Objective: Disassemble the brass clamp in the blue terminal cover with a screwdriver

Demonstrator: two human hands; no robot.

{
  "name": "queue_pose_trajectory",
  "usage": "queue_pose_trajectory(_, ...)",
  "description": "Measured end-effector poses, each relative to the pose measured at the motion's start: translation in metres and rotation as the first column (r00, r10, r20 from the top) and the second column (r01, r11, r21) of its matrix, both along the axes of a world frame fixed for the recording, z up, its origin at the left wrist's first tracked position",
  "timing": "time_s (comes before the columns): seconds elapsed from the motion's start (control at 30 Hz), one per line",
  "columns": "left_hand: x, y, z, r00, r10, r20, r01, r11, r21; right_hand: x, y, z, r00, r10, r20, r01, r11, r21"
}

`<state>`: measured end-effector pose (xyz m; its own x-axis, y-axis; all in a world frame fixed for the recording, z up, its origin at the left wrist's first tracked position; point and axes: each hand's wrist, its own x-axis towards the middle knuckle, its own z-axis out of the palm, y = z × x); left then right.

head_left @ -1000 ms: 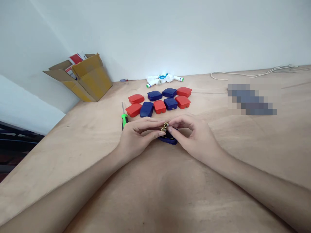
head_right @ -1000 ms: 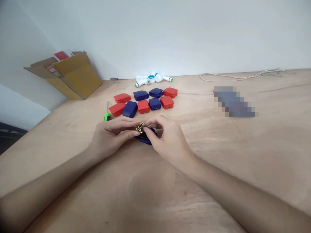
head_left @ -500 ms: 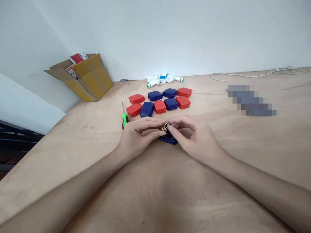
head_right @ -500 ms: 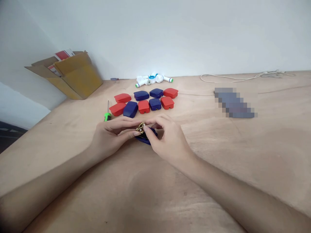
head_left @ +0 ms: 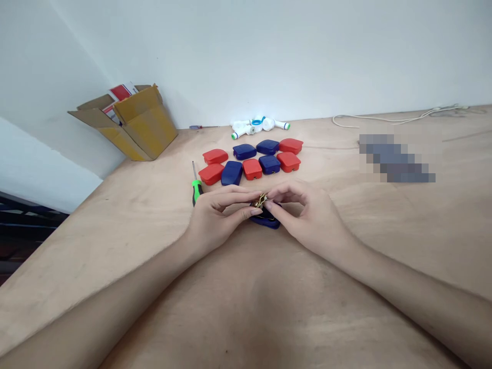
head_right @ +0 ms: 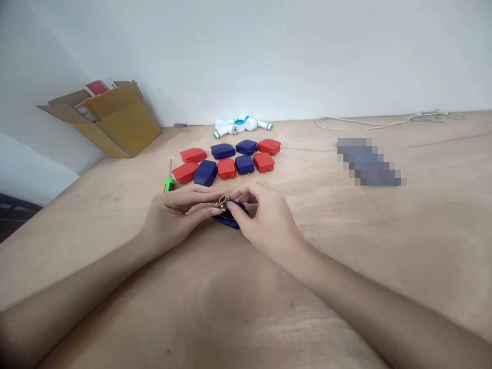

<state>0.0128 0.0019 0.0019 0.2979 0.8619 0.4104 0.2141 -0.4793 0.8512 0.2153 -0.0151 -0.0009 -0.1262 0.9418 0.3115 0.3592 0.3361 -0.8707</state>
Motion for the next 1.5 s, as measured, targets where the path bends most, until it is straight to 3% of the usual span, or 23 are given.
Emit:
queue_pose_trajectory(0.3, -0.0011, 0.0004, -0.0012, 1.000, 0.015, -0.009, -0.015, 1.000, 0.011, 0.0015, -0.0015, 0.0052, 0.997, 0.019, 0.074, -0.023, 0.998, 0.052)
queue_pose_trajectory(0.5, -0.0013, -0.0004, -0.0004, 1.000, 0.004, -0.014, -0.004, 1.000, 0.008, 0.0002, -0.0010, 0.0017, 1.000, 0.022, 0.009, -0.021, 0.999, -0.031)
queue_pose_trajectory(0.63, -0.0005, -0.0008, 0.0006, 1.000, 0.014, -0.023, -0.014, 1.000, 0.005, 0.0005, -0.0016, 0.0011, 0.997, 0.024, 0.079, -0.027, 0.999, 0.037)
queue_pose_trajectory(0.8, -0.0004, -0.0003, 0.0005, 1.000, 0.015, -0.024, -0.015, 1.000, 0.004, 0.0003, -0.0005, 0.0013, 1.000, 0.020, -0.001, -0.021, 1.000, -0.016)
queue_pose_trajectory(0.97, -0.0011, -0.0003, -0.0011, 1.000, 0.025, -0.018, -0.024, 1.000, 0.018, 0.0004, -0.0004, 0.0023, 0.996, 0.044, 0.077, -0.046, 0.998, 0.031)
queue_pose_trajectory(1.17, -0.0011, 0.0000, -0.0006, 1.000, 0.011, -0.019, -0.011, 1.000, 0.019, 0.0007, -0.0005, 0.0004, 1.000, 0.022, 0.009, -0.022, 1.000, -0.008)
queue_pose_trajectory(1.33, -0.0013, 0.0007, -0.0010, 1.000, 0.020, -0.017, -0.019, 0.999, 0.029, 0.0005, -0.0005, 0.0035, 0.997, 0.052, 0.065, -0.054, 0.998, 0.037)
queue_pose_trajectory(1.5, -0.0010, 0.0003, -0.0020, 1.000, 0.007, -0.014, -0.006, 0.999, 0.032, 0.0008, -0.0009, 0.0006, 0.999, 0.036, -0.010, -0.036, 0.999, 0.012)
